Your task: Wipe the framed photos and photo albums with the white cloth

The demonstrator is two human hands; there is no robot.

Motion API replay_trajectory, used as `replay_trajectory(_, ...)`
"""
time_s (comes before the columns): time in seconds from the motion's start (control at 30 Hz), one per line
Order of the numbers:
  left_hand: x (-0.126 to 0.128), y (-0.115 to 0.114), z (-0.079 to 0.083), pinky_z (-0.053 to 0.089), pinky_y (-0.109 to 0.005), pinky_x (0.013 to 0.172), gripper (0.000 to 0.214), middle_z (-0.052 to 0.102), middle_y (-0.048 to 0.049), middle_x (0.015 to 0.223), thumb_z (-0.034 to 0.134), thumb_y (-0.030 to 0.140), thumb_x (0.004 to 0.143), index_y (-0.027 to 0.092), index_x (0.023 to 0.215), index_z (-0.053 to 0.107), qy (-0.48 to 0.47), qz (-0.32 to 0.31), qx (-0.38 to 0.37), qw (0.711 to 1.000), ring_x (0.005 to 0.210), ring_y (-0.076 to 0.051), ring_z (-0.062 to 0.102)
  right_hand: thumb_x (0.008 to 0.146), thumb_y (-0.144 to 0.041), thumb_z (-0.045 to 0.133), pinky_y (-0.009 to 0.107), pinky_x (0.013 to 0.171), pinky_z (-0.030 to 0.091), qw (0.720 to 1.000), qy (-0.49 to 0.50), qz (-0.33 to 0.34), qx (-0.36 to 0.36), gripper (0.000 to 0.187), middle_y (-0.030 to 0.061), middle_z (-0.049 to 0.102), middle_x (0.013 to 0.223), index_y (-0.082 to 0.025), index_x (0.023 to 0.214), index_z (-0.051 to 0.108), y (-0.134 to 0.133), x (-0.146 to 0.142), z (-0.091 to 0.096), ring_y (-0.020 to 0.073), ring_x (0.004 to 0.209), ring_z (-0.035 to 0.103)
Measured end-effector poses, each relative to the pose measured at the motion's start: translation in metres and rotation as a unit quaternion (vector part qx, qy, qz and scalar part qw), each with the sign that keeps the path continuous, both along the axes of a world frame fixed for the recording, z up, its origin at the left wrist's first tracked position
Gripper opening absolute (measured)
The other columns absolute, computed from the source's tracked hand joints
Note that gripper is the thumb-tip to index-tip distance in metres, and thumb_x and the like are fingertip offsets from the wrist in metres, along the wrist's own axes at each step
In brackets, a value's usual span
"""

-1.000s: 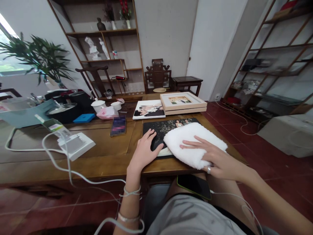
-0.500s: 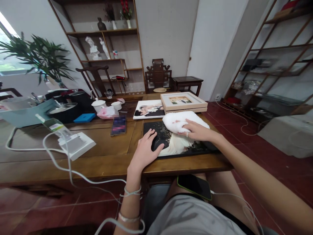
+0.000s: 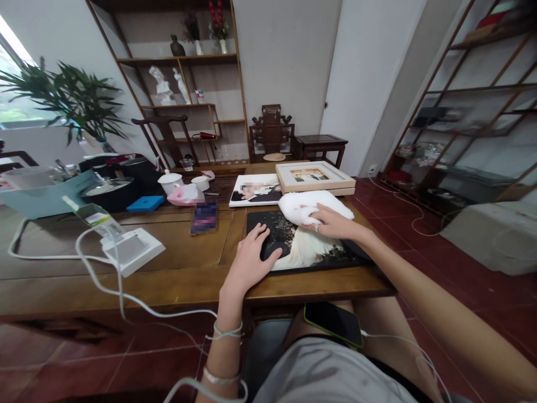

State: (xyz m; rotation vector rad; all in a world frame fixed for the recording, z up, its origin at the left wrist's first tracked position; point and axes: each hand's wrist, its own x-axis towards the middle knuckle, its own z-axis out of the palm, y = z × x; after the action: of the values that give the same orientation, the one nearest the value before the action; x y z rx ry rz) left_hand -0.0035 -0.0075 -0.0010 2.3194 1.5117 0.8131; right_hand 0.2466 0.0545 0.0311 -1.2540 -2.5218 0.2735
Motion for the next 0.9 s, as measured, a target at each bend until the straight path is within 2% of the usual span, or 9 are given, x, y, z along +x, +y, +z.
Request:
replay_trajectory(0.13, 0.0, 0.0, 0.0, 0.028, -0.046, 0.11, 0.052, 0.042, -0.0147, 0.144, 0.052, 0.044, 0.085, 0.014, 0.128, 0.05, -0.002, 0.001, -0.001, 1.0, 0.138, -0.025, 0.031, 0.087, -0.04, 0.047, 0.056, 0.109, 0.022, 1.0, 0.011, 0.02, 0.005, 0.029, 0.0111, 0.048, 0.14, -0.019, 0.076, 0.064, -0.044, 0.0, 0.001, 0.0334, 0.133, 0.034)
replay_trajectory(0.23, 0.0, 0.0, -0.001, 0.028, -0.046, 0.111, 0.052, 0.042, -0.0147, 0.144, 0.053, 0.043, 0.085, 0.014, 0.128, 0.05, -0.005, 0.001, 0.001, 1.0, 0.138, -0.025, 0.032, 0.083, -0.027, 0.05, 0.056, 0.112, 0.018, 0.999, 0.025, 0.031, 0.001, 0.018, 0.0079, 0.044, 0.142, -0.021, 0.079, 0.066, -0.079, 0.003, 0.001, 0.0302, 0.136, 0.03)
replay_trajectory(0.3, 0.0, -0.001, -0.001, 0.028, -0.046, 0.11, 0.051, 0.042, -0.014, 0.144, 0.053, 0.042, 0.085, 0.016, 0.128, 0.051, -0.007, 0.0, 0.002, 1.0, 0.138, -0.025, 0.032, 0.079, -0.018, 0.049, 0.056, 0.113, 0.015, 0.999, 0.022, 0.049, 0.004, 0.017, 0.006, 0.044, 0.143, -0.021, 0.079, 0.066, -0.098, 0.005, 0.0, 0.0281, 0.137, 0.028)
replay_trajectory(0.5, 0.001, -0.001, -0.001, 0.029, -0.046, 0.11, 0.051, 0.042, -0.0149, 0.144, 0.052, 0.041, 0.086, 0.014, 0.128, 0.05, 0.001, -0.004, 0.007, 1.0, 0.138, -0.025, 0.031, 0.072, -0.011, 0.051, 0.055, 0.115, 0.012, 0.996, -0.024, 0.083, 0.005, 0.016, 0.0014, 0.036, 0.147, -0.022, 0.071, 0.063, -0.133, 0.008, -0.004, 0.0253, 0.139, 0.024)
replay_trajectory(0.7, 0.001, -0.001, -0.001, 0.029, -0.046, 0.11, 0.05, 0.042, -0.0144, 0.144, 0.052, 0.042, 0.086, 0.015, 0.128, 0.051, 0.001, -0.004, 0.012, 1.0, 0.138, -0.025, 0.031, 0.073, -0.011, 0.051, 0.055, 0.115, 0.014, 0.997, -0.002, 0.081, -0.002, 0.017, 0.002, 0.039, 0.145, -0.022, 0.073, 0.063, -0.134, 0.008, -0.002, 0.0257, 0.138, 0.026)
replay_trajectory(0.9, 0.0, -0.001, -0.001, 0.028, -0.046, 0.11, 0.05, 0.042, -0.0137, 0.145, 0.052, 0.042, 0.086, 0.016, 0.129, 0.05, 0.003, -0.003, 0.006, 1.0, 0.138, -0.025, 0.031, 0.085, -0.025, 0.049, 0.054, 0.112, 0.021, 0.999, 0.012, 0.035, -0.007, 0.018, 0.0054, 0.045, 0.142, -0.022, 0.087, 0.067, -0.098, -0.004, 0.004, 0.029, 0.135, 0.032)
